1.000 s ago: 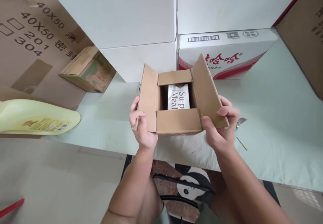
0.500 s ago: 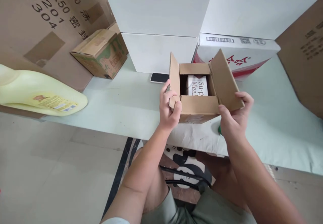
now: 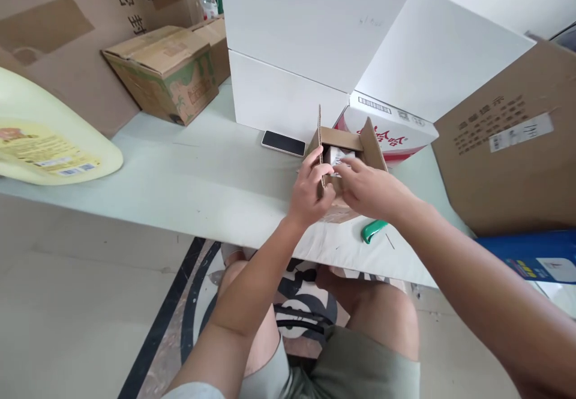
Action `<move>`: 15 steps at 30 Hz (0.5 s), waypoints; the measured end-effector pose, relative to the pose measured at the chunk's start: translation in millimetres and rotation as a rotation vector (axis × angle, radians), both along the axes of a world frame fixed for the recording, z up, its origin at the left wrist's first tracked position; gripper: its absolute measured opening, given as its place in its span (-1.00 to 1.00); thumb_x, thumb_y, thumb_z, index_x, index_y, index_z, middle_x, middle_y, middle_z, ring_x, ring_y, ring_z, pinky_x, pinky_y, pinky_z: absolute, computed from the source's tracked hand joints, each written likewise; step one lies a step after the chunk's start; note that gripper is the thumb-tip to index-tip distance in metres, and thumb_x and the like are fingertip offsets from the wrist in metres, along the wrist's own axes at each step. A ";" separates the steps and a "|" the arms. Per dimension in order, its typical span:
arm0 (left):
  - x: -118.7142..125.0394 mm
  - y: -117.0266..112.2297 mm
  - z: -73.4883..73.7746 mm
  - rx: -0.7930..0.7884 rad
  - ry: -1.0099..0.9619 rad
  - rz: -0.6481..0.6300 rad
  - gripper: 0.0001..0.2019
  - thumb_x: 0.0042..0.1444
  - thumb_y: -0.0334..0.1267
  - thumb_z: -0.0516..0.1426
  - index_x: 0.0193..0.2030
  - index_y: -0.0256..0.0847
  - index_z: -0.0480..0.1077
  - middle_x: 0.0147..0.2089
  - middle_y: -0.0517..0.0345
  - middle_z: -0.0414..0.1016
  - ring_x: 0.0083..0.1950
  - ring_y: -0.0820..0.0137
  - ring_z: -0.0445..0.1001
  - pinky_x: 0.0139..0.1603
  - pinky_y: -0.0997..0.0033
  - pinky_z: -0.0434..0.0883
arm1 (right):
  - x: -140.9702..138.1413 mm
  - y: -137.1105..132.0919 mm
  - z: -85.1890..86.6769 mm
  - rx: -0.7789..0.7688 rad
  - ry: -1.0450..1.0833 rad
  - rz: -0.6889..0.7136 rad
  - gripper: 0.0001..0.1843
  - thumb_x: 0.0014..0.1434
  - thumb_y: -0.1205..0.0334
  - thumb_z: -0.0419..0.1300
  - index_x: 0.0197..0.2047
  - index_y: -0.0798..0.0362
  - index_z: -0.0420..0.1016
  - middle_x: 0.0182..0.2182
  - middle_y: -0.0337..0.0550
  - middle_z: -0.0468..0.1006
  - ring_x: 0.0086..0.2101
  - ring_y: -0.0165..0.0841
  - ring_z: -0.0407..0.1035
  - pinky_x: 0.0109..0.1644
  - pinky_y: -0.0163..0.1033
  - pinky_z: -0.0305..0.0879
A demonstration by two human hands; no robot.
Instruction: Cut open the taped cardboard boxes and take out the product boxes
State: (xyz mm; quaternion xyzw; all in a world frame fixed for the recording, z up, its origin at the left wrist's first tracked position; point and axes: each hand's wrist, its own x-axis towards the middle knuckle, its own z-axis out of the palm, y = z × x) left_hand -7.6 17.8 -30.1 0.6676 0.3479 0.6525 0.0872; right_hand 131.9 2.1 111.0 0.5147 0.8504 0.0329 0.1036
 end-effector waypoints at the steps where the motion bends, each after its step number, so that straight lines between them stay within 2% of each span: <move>1: -0.3 0.0 0.4 -0.004 0.000 -0.003 -0.79 0.43 -0.13 0.00 0.09 -0.11 0.32 0.47 -0.22 0.29 0.49 0.10 0.38 0.38 -0.02 0.45 | -2.2 4.4 0.6 -0.061 -0.067 -0.019 -0.58 0.35 0.24 0.00 0.23 0.02 0.41 0.13 0.10 0.55 -0.13 -0.11 0.56 -0.16 -0.08 0.39; 3: -1.5 -0.1 0.6 -0.018 -0.007 -0.018 -0.72 0.47 -0.03 -0.05 0.08 -0.11 0.33 0.46 -0.23 0.30 0.50 0.09 0.36 0.38 -0.03 0.45 | -1.6 7.5 2.9 -0.120 -0.073 -0.041 -0.58 0.37 0.20 -0.02 0.22 0.01 0.41 -0.03 0.01 0.59 -0.15 -0.14 0.55 -0.17 -0.11 0.35; 7: -1.7 -0.3 -0.7 -0.028 -0.077 -0.060 -0.65 0.50 0.03 -0.12 0.08 -0.11 0.34 0.47 -0.22 0.31 0.52 0.10 0.32 0.40 -0.05 0.41 | 10.0 -5.9 11.0 -0.057 0.107 -0.073 -0.64 0.39 0.13 -0.03 0.11 0.02 0.46 -0.06 -0.02 0.56 -0.23 -0.23 0.50 -0.26 -0.17 0.30; 10: 2.1 -0.4 -1.1 -0.030 -0.128 -0.052 -0.67 0.51 0.02 -0.12 0.04 -0.10 0.33 0.47 -0.20 0.31 0.50 0.12 0.33 0.38 -0.03 0.42 | 20.9 -24.0 12.6 0.011 0.229 0.024 -0.68 0.39 0.10 0.00 -0.01 0.04 0.48 -0.15 -0.02 0.56 -0.28 -0.27 0.47 -0.29 -0.19 0.30; 15: 7.4 -1.0 -0.2 -0.042 -0.154 -0.021 -0.73 0.48 0.03 -0.04 -0.06 -0.10 0.28 0.41 -0.25 0.35 0.49 0.09 0.35 0.33 -0.03 0.45 | 32.8 -49.5 11.8 0.034 0.386 0.195 -0.70 0.42 0.11 0.03 -0.01 0.05 0.53 -0.22 -0.07 0.58 -0.35 -0.36 0.44 -0.31 -0.24 0.34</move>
